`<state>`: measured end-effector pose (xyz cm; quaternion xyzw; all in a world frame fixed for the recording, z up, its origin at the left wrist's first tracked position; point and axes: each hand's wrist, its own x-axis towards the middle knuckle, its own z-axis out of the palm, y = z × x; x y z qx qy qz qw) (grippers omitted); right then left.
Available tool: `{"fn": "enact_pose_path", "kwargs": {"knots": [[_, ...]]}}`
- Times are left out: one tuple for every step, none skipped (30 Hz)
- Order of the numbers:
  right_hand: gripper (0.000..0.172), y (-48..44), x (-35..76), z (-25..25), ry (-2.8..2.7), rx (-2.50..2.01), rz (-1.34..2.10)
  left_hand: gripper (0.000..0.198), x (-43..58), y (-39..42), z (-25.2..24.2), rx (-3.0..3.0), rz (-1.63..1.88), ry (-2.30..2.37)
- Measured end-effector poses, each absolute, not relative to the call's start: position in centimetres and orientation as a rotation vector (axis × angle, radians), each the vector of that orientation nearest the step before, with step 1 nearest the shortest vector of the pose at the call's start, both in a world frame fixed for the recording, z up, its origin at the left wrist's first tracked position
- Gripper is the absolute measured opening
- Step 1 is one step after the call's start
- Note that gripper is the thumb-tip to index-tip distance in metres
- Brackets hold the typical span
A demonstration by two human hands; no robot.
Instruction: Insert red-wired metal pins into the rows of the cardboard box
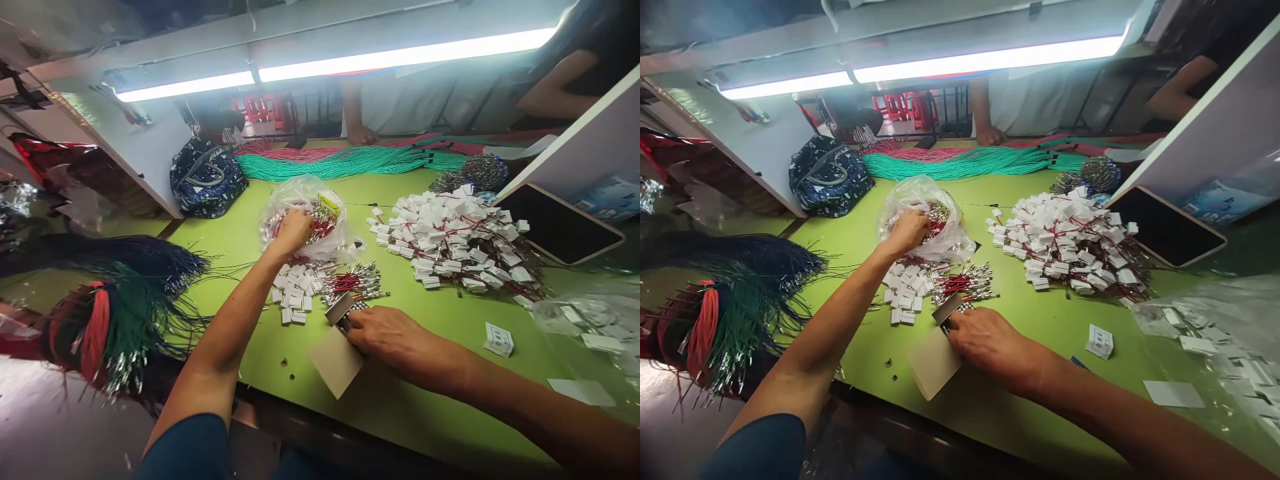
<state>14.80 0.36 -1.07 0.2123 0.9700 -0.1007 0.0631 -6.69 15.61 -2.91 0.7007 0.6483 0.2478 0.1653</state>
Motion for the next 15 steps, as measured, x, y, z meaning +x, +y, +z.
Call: {"fn": "enact_pose_path", "kwargs": {"knots": [[0.020, 0.5, 14.7, -0.9, 2.909, 0.637, -0.309, 0.009, -6.9, 15.5, -2.5, 2.021, 0.694, 1.847], [0.018, 0.6, 14.6, -0.7, 2.887, 0.629, -0.307, 0.008, -7.2, 15.4, -2.1, 2.039, 0.699, 1.854], [0.017, 0.6, 14.5, -0.6, 2.868, 0.615, -0.299, 0.008, -7.4, 15.1, -1.5, 2.043, 0.732, 1.858], [0.017, 0.7, 14.6, -0.5, 2.856, 0.593, -0.291, 0.008, -7.5, 14.6, -1.0, 2.028, 0.793, 1.852], [0.017, 0.7, 14.7, -0.4, 2.855, 0.563, -0.285, 0.008, -7.6, 14.0, -0.5, 1.977, 0.883, 1.825], [0.017, 0.7, 14.9, -0.3, 2.864, 0.531, -0.283, 0.008, -7.6, 13.1, -0.1, 1.881, 0.987, 1.772], [0.018, 0.7, 15.1, -0.2, 2.882, 0.501, -0.283, 0.007, -7.6, 12.1, 0.3, 1.745, 1.077, 1.688], [0.019, 0.6, 15.4, -0.2, 2.903, 0.479, -0.285, 0.008, -7.4, 10.9, 0.5, 1.572, 1.142, 1.584], [0.020, 0.6, 15.7, -0.1, 2.920, 0.465, -0.291, 0.008, -7.3, 9.6, 0.6, 1.390, 1.168, 1.478], [0.022, 0.5, 15.9, -0.1, 2.931, 0.457, -0.301, 0.011, -7.1, 8.3, 0.6, 1.243, 1.163, 1.384], [0.023, 0.5, 16.1, 0.0, 2.936, 0.446, -0.318, 0.015, -6.8, 6.9, 0.4, 1.131, 1.164, 1.320], [0.025, 0.4, 16.3, 0.0, 2.937, 0.433, -0.341, 0.018, -6.6, 5.6, 0.1, 1.054, 1.169, 1.268], [0.025, 0.4, 16.5, 0.0, 2.938, 0.418, -0.366, 0.019, -6.3, 4.5, -0.2, 1.002, 1.173, 1.235], [0.025, 0.3, 16.6, 0.1, 2.938, 0.400, -0.386, 0.021, -6.0, 3.4, -0.5, 0.968, 1.174, 1.215], [0.024, 0.2, 16.7, 0.0, 2.940, 0.384, -0.400, 0.023, -5.8, 2.6, -0.9, 0.945, 1.171, 1.202]]}}
